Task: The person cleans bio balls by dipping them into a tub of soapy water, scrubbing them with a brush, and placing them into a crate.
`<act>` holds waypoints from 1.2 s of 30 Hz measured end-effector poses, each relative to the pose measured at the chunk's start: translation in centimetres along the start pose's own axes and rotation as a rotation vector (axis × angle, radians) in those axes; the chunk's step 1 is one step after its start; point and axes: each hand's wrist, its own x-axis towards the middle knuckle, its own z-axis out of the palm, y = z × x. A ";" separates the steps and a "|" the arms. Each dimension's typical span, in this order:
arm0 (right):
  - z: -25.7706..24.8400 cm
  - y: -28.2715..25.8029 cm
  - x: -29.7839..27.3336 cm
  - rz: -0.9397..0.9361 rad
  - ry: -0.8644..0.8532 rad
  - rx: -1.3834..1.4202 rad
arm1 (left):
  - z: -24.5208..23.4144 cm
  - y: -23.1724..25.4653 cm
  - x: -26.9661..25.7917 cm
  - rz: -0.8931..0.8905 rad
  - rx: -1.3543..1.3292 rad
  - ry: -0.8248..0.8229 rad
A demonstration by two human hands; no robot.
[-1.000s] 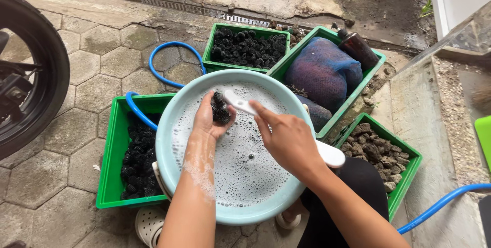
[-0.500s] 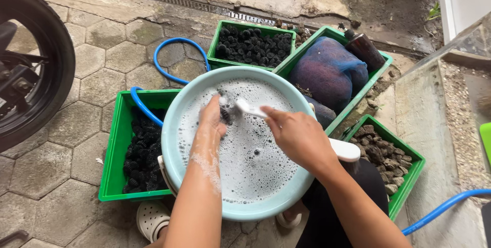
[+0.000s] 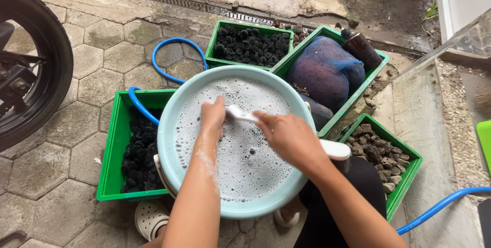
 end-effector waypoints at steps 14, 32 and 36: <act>-0.4 0.8 -0.7 -0.062 0.226 0.099 | -0.1 -0.3 1.1 0.181 0.056 -0.332; -0.5 1.6 -0.9 -0.104 0.264 0.088 | -0.4 1.6 -2.4 0.184 -0.696 -0.246; -0.6 1.5 -0.4 -0.066 0.186 0.106 | -0.6 1.3 -2.4 0.248 -0.671 -0.301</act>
